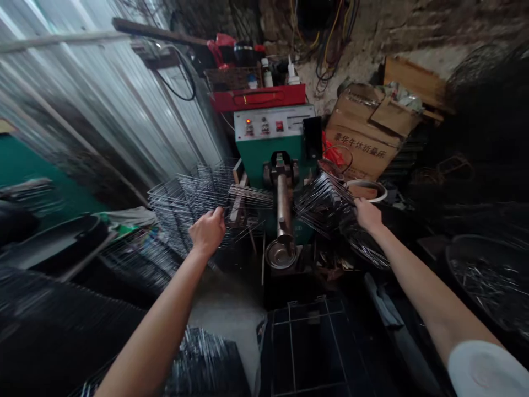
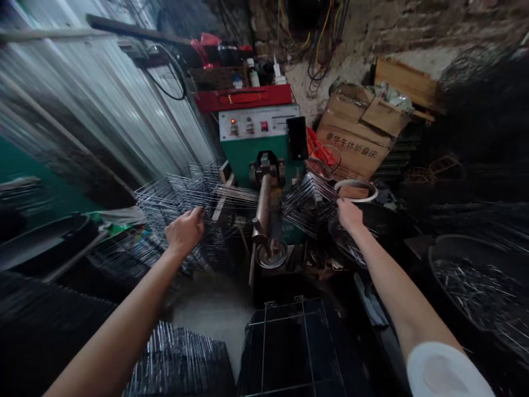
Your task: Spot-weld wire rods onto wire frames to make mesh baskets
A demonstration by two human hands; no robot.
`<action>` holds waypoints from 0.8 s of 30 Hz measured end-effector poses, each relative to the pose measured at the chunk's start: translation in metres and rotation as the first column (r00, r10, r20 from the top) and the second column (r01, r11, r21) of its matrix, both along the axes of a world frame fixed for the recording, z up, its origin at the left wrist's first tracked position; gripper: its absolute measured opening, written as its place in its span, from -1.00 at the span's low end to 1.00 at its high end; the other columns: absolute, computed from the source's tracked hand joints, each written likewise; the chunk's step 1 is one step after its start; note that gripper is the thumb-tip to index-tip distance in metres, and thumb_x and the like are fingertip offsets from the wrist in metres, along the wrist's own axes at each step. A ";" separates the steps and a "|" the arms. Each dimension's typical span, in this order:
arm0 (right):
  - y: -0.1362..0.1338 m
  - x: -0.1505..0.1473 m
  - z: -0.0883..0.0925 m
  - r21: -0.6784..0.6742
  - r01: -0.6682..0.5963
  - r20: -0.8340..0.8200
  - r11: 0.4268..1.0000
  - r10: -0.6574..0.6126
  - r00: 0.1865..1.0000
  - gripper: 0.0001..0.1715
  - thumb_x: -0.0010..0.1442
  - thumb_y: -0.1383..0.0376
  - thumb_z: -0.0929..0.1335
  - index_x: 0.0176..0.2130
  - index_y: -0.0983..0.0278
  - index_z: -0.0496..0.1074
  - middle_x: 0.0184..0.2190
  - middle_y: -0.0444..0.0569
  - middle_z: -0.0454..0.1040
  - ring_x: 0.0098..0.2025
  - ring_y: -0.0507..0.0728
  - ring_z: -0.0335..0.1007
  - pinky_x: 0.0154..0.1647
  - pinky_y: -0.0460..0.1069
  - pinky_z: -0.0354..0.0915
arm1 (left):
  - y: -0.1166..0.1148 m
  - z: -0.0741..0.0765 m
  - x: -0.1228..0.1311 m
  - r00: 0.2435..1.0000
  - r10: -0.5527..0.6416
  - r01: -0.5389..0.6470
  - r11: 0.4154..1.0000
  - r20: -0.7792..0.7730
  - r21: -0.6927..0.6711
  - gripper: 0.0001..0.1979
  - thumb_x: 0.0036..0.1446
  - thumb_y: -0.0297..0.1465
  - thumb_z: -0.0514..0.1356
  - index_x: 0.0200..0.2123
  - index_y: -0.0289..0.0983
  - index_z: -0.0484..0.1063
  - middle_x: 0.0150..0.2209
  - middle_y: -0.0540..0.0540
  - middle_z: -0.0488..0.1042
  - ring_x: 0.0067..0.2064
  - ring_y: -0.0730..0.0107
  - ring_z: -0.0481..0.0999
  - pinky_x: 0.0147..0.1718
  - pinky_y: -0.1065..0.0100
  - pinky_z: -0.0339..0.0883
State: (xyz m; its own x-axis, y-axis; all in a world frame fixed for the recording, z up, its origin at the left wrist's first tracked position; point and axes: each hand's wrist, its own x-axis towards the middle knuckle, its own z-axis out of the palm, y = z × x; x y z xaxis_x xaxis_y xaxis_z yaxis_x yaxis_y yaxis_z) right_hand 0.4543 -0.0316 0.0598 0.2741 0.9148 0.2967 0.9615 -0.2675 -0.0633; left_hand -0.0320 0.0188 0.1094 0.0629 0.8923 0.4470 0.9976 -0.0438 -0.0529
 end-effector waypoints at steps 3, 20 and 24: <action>0.006 -0.004 0.004 -0.069 -0.036 0.016 0.997 0.038 0.999 -0.67 0.37 0.29 0.18 -0.04 0.26 0.46 -0.06 0.14 0.47 -0.09 0.27 0.45 -0.18 0.03 0.30 | -0.029 -0.004 0.002 0.999 -0.048 0.047 0.999 -0.024 -0.011 -0.64 0.37 -0.24 -0.14 -0.02 -0.14 0.39 -0.10 -0.15 0.52 -0.23 0.13 0.55 -0.45 0.33 0.10; 0.007 -0.002 0.054 -0.075 -0.076 0.098 0.994 0.084 0.992 -0.56 0.39 0.31 0.14 0.15 0.27 0.39 -0.02 0.22 0.50 0.00 0.29 0.42 -0.05 0.09 0.29 | -0.184 -0.128 -0.035 0.830 -0.165 0.188 0.982 0.533 0.011 -0.80 0.26 -0.21 -0.01 -0.25 -0.07 0.38 -0.24 -0.10 0.60 -0.23 0.09 0.61 -0.25 0.21 0.38; 0.013 0.004 0.065 -0.098 -0.123 0.110 0.988 0.133 0.985 -0.61 0.35 0.24 0.23 0.09 0.17 0.46 0.03 0.08 0.50 0.04 0.24 0.40 -0.06 0.02 0.29 | -0.210 -0.183 -0.048 0.672 0.027 0.122 0.982 0.740 -0.146 -0.72 0.08 -0.07 0.10 -0.34 -0.13 0.44 -0.37 -0.10 0.62 -0.30 0.06 0.62 -0.31 0.22 0.42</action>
State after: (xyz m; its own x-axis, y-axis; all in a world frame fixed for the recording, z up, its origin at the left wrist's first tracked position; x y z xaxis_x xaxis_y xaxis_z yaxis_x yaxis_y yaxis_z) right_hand 0.4580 -0.0186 0.1245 0.1217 0.9646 0.2341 0.9875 -0.1414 0.0694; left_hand -0.0796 -0.1909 -0.0733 -0.1759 0.9618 0.2097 0.7034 -0.0263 0.7104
